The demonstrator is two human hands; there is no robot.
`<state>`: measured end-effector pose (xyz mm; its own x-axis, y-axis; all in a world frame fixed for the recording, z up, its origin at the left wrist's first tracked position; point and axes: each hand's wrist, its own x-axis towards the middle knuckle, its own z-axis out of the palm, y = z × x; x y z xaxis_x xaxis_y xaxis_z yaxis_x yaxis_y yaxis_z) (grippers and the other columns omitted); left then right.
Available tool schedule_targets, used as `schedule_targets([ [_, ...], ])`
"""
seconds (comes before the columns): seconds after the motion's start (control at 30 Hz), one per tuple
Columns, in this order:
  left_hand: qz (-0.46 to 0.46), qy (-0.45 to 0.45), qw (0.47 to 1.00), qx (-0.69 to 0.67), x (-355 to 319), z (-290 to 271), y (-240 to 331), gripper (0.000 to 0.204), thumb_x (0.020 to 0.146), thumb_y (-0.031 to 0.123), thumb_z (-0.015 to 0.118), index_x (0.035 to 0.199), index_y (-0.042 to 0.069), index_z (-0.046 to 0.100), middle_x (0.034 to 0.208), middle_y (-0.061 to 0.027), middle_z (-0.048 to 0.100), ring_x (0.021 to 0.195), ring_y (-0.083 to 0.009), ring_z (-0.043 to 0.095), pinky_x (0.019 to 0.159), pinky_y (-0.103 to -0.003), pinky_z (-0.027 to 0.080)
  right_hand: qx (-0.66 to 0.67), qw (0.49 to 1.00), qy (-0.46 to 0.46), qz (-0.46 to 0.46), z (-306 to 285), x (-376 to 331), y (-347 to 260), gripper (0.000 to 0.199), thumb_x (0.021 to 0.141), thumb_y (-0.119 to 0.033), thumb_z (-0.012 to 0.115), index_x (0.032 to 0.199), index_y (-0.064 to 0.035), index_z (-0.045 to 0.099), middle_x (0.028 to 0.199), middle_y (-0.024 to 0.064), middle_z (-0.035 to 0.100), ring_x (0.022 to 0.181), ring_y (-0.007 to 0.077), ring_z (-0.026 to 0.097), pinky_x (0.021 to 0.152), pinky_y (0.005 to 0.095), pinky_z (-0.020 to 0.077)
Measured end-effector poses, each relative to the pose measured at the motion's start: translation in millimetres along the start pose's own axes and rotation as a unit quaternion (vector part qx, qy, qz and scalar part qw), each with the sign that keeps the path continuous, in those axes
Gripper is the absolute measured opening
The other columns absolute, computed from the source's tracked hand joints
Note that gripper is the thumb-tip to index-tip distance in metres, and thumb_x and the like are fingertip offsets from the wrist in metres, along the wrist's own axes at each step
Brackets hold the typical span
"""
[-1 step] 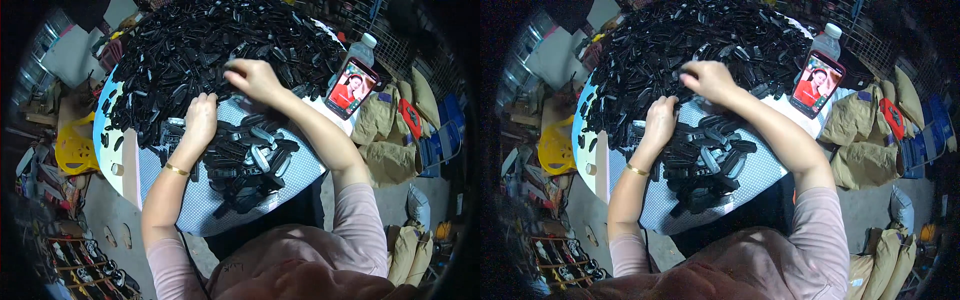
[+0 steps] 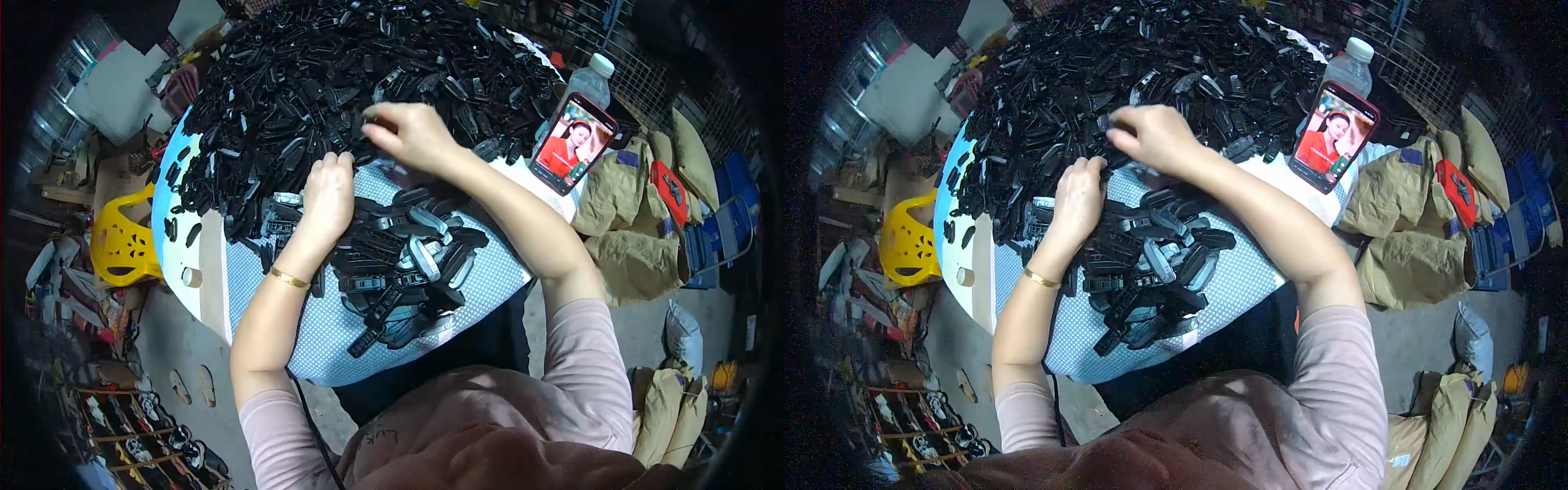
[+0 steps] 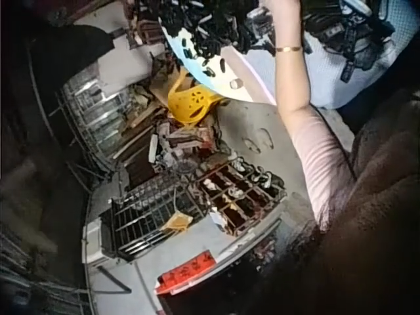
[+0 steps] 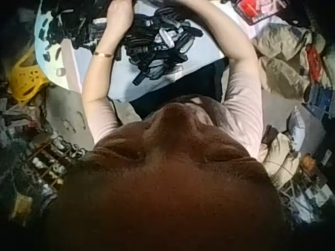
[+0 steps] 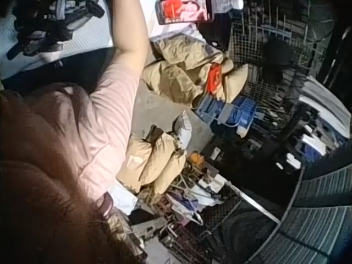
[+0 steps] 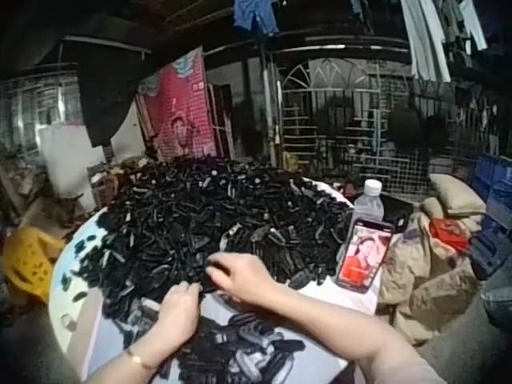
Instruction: The recorder is sorting and inspecting a large quantity of small black plastic hardware components on a round table.
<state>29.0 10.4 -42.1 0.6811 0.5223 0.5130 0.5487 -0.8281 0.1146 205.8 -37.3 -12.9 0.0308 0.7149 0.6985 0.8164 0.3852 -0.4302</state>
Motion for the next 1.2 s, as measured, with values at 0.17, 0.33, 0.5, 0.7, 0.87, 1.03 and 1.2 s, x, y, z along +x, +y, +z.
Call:
schedule_targets([
  [0.17,0.009,0.034,0.998,-0.049,-4,-6,-2,0.039,0.068,-0.002,0.060,0.106,0.002,0.054,0.083,-0.0189,0.056,0.081,-0.0362,0.056,0.074,-0.043,0.045,0.059,0.994,-0.076,0.044,7,-10,-5,0.029,0.078,-0.027,0.062,0.094,-0.0028,0.065,0.081,0.0167,0.065,0.074,0.0312,0.064,0.069,0.0370,0.0509],
  [0.33,-0.202,-0.037,0.893,-0.400,3,-34,-4,0.047,0.074,0.001,0.061,0.119,-0.002,0.050,0.081,-0.0031,0.058,0.063,-0.0094,0.051,0.059,-0.021,0.042,0.187,0.975,-0.086,0.081,9,-13,-10,0.030,0.081,-0.024,0.063,0.100,-0.0014,0.063,0.084,0.0146,0.066,0.075,0.0209,0.064,0.068,0.0299,0.0501],
  [0.5,-0.276,-0.070,0.693,-0.662,4,-42,0,0.042,0.078,0.003,0.065,0.117,0.000,0.052,0.081,0.0024,0.056,0.069,-0.0043,0.053,0.057,-0.016,0.043,0.292,0.946,-0.079,0.115,15,-17,-18,0.029,0.080,-0.020,0.065,0.102,-0.0014,0.064,0.085,0.0120,0.067,0.075,0.0145,0.064,0.068,0.0270,0.0501],
  [0.7,-0.296,-0.055,0.627,-0.718,-1,-37,0,0.032,0.080,0.003,0.064,0.108,0.001,0.049,0.090,-0.0039,0.057,0.074,-0.0119,0.059,0.065,-0.023,0.053,0.331,0.929,-0.082,0.145,12,-17,-30,0.031,0.079,-0.016,0.064,0.105,0.0019,0.062,0.089,0.0114,0.067,0.078,0.0142,0.064,0.070,0.0261,0.0503],
  [0.87,-0.263,0.016,0.697,-0.666,2,-35,1,0.031,0.076,-0.001,0.066,0.104,0.001,0.054,0.093,-0.0039,0.059,0.078,-0.0101,0.058,0.070,-0.023,0.050,0.199,0.974,-0.084,0.073,4,-17,-27,0.030,0.079,-0.012,0.063,0.107,-0.0016,0.062,0.095,0.0096,0.064,0.077,0.0122,0.061,0.066,0.0235,0.0493],
  [1.03,-0.213,0.054,0.785,-0.579,0,-38,2,0.033,0.071,-0.004,0.068,0.103,-0.002,0.057,0.092,-0.0040,0.062,0.081,-0.0096,0.058,0.075,-0.022,0.048,0.175,0.979,-0.082,0.056,5,-18,-31,0.029,0.079,-0.011,0.064,0.106,-0.0010,0.062,0.092,0.0102,0.064,0.076,0.0130,0.062,0.063,0.0233,0.0497],
  [1.2,-0.229,0.071,0.743,-0.625,0,-35,9,0.036,0.077,-0.005,0.062,0.113,-0.005,0.055,0.103,-0.0110,0.063,0.092,-0.0142,0.060,0.083,-0.024,0.047,0.093,0.995,-0.019,-0.026,1,-21,-40,0.023,0.075,-0.008,0.066,0.098,-0.0012,0.064,0.087,0.0113,0.063,0.075,0.0200,0.063,0.063,0.0274,0.0518],
])
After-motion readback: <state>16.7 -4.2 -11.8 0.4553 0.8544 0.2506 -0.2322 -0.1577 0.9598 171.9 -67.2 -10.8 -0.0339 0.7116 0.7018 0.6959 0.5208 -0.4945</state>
